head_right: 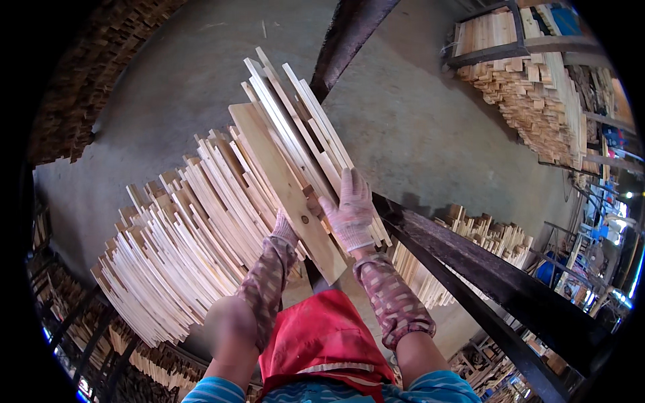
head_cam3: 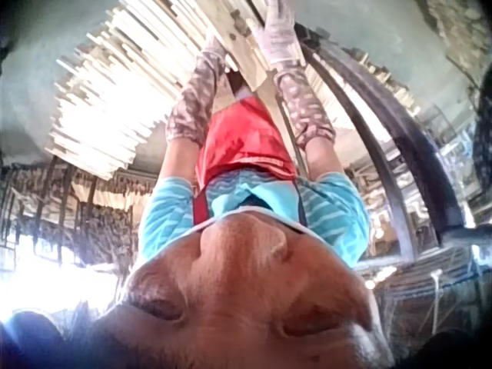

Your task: The person sorts and stacks light-colored wooden planks on a workbench and a metal rack in a workshop. They repeatedly pick up planks, align them, and place them into neat piles, occasionally moving between the bench and the rack.

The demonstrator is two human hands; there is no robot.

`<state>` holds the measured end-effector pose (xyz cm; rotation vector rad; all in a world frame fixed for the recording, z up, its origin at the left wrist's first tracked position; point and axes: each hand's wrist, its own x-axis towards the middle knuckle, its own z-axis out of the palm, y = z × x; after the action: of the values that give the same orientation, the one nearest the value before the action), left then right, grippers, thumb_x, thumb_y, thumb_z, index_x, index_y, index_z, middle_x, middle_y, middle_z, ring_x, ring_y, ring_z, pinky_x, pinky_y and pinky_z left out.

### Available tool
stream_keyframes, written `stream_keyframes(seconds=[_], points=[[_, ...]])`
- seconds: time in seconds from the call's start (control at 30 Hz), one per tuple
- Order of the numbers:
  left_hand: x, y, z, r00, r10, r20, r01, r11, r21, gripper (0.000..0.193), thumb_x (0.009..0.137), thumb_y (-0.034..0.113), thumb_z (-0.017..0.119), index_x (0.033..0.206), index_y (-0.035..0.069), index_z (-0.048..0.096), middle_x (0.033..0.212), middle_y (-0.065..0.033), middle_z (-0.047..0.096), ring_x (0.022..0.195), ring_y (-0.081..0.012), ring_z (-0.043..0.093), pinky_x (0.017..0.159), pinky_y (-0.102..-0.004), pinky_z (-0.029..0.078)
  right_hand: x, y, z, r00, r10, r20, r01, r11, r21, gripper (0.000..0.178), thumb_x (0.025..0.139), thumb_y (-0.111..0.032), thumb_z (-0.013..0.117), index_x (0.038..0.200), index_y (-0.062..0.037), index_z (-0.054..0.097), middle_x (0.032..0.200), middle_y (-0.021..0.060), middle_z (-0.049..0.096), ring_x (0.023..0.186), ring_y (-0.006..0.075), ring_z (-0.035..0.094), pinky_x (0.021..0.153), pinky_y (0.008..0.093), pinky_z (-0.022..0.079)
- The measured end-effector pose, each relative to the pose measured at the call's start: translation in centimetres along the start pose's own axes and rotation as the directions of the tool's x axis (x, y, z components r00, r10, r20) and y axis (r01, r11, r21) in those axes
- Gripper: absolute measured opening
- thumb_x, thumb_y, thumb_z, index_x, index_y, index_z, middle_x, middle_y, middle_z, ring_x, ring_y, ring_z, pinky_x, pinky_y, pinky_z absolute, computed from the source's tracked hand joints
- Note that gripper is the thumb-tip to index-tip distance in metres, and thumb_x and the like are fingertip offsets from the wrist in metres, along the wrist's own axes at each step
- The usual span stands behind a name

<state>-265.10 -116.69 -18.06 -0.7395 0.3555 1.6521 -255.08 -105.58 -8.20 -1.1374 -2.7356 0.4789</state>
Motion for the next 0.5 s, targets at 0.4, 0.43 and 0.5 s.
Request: stream_keyframes(seconds=[0.4, 0.43, 0.5], points=[[-4.1, 2.8, -3.3, 0.697, 0.077, 0.713, -0.1, 0.995, -0.01, 0.045, 0.106, 0.042, 0.043, 0.126, 0.005, 0.058, 0.066, 0.0052, 0.044, 0.06, -0.0133, 0.047, 0.069, -0.0346, 0.042, 2.2, -0.1, 1.5, 0.96, 0.192, 0.206, -0.13, 0.951, -0.281, 0.122, 0.065, -0.045, 0.086, 0.157, -0.0063, 0.015, 0.153, 0.026, 0.035, 0.137, 0.0449, 0.039, 0.116, 0.0527, 0.032], [-4.7, 3.0, -3.7, 0.746, 0.11, 0.657, -0.144, 0.99, -0.002, 0.04, 0.104, 0.042, 0.045, 0.119, 0.008, 0.06, 0.064, 0.0061, 0.039, 0.057, -0.0127, 0.042, 0.068, -0.0334, 0.04, 2.1, 0.0, 1.8, 0.96, 0.196, 0.199, -0.14, 0.954, -0.265, 0.123, 0.065, -0.044, 0.086, 0.158, -0.0069, 0.015, 0.152, 0.0257, 0.036, 0.137, 0.0445, 0.039, 0.115, 0.052, 0.033], [-6.9, 2.5, -4.4, 0.825, 0.179, 0.536, -0.226, 0.974, 0.022, 0.031, 0.101, 0.042, 0.049, 0.105, 0.014, 0.063, 0.06, 0.0079, 0.03, 0.052, -0.0116, 0.033, 0.066, -0.031, 0.035, 2.0, 0.6, 1.9, 0.961, 0.206, 0.184, -0.16, 0.959, -0.236, 0.123, 0.065, -0.042, 0.087, 0.158, -0.0083, 0.014, 0.152, 0.0253, 0.036, 0.136, 0.0438, 0.04, 0.115, 0.0506, 0.034]])
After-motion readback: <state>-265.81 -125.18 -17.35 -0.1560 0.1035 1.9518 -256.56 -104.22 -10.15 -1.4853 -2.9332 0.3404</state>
